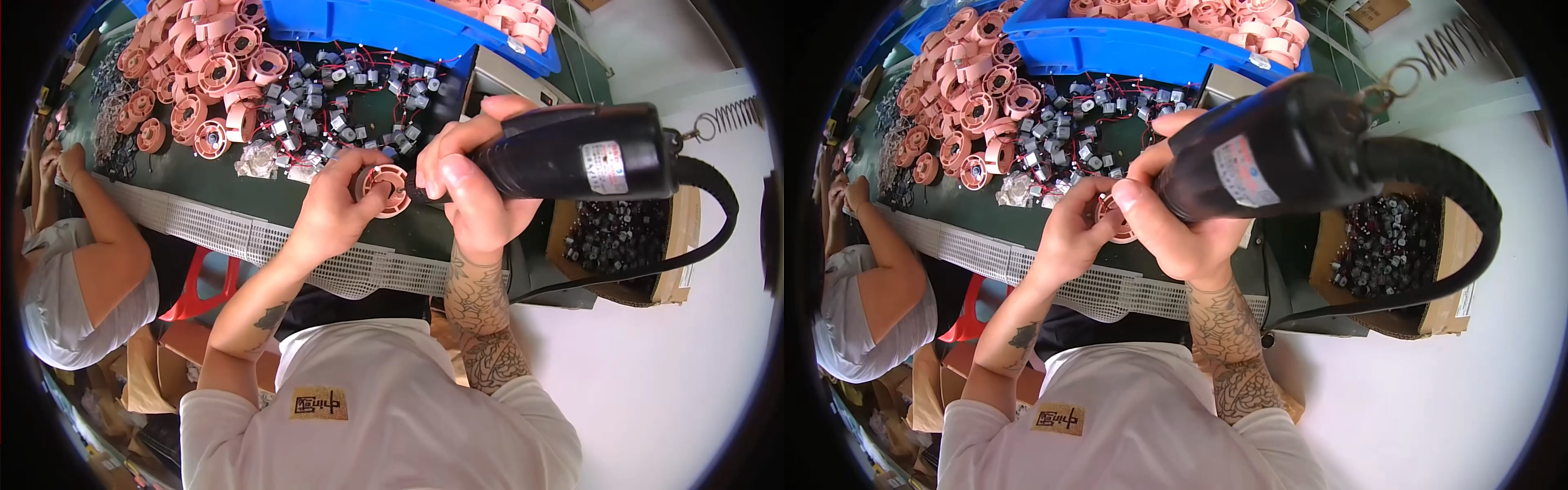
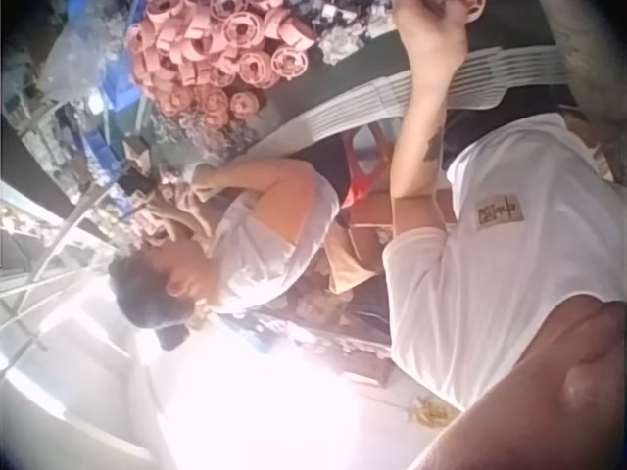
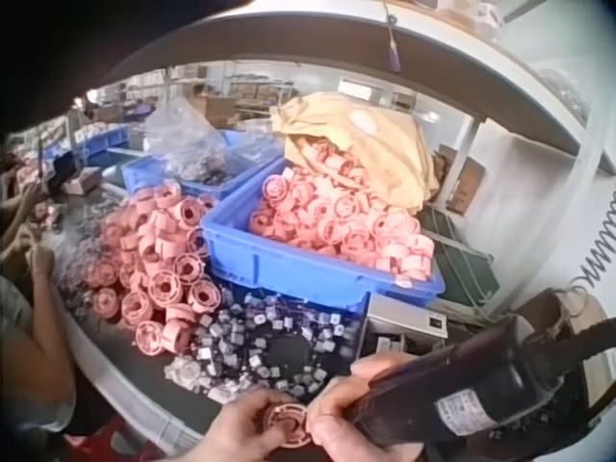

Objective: The person assembles plastic electronic housings with internal components using an electric screwdriver.

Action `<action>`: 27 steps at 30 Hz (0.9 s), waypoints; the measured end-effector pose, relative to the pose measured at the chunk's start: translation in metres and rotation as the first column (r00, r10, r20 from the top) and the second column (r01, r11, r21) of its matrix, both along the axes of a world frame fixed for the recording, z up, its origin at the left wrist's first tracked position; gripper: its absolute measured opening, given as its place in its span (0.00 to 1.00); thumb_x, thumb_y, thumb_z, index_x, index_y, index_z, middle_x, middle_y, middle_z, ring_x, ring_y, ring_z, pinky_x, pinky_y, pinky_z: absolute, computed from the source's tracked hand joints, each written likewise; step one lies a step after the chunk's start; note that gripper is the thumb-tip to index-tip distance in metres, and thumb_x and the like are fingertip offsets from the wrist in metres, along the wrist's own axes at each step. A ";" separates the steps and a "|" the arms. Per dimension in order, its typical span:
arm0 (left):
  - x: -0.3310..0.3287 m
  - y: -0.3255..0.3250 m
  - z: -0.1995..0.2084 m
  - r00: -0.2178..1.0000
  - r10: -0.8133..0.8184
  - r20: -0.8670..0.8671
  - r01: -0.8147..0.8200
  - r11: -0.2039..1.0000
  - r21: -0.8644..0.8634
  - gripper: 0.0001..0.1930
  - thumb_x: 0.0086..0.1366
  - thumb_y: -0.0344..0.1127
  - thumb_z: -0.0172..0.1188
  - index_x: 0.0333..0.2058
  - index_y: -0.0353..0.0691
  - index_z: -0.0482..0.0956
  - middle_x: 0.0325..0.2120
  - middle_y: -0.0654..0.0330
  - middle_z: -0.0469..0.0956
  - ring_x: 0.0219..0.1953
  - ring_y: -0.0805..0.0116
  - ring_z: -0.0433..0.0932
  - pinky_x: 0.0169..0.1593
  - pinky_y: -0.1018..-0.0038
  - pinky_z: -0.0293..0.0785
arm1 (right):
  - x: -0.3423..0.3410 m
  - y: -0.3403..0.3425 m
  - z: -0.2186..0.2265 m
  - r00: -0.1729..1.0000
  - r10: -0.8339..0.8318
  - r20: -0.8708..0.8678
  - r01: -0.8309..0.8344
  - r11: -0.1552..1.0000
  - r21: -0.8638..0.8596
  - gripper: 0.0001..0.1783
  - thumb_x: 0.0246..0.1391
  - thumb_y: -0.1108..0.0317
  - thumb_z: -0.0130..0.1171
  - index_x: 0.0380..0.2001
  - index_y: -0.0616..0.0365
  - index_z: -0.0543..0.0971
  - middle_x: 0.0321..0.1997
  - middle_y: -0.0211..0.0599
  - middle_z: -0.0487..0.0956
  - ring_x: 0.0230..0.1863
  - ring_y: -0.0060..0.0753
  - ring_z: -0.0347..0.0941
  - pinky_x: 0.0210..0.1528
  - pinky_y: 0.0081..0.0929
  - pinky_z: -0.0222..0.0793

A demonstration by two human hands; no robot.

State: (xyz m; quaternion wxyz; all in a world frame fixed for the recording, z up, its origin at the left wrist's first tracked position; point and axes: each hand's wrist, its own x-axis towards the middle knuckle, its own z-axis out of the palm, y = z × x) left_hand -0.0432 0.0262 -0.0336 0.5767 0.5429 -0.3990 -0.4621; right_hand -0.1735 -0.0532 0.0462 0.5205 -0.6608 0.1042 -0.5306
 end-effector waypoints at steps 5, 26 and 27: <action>0.000 0.000 -0.004 0.999 0.001 0.050 0.000 1.000 -0.021 0.11 0.58 0.28 0.60 0.40 0.33 0.75 0.34 0.55 0.73 0.35 0.66 0.78 0.40 0.73 0.74 | 0.006 0.002 0.000 1.000 0.006 0.026 -0.007 0.999 0.048 0.28 0.45 0.82 0.50 0.52 0.67 0.59 0.23 0.40 0.71 0.17 0.28 0.64 0.20 0.28 0.66; 0.015 0.019 0.021 0.716 0.431 0.548 -0.174 0.872 -0.458 0.07 0.55 0.25 0.62 0.34 0.40 0.84 0.35 0.55 0.81 0.38 0.61 0.78 0.42 0.69 0.75 | -0.025 0.007 0.014 0.927 0.009 0.375 -0.038 0.997 0.070 0.33 0.47 0.75 0.53 0.57 0.66 0.57 0.23 0.37 0.69 0.18 0.29 0.65 0.21 0.29 0.66; 0.033 0.016 0.025 0.759 0.473 0.449 -0.239 0.842 -0.484 0.06 0.56 0.24 0.60 0.33 0.38 0.83 0.34 0.56 0.81 0.37 0.62 0.79 0.41 0.69 0.76 | -0.034 0.005 0.015 0.928 -0.002 0.374 -0.019 0.998 0.052 0.32 0.48 0.75 0.53 0.57 0.66 0.56 0.23 0.37 0.69 0.18 0.28 0.64 0.20 0.29 0.66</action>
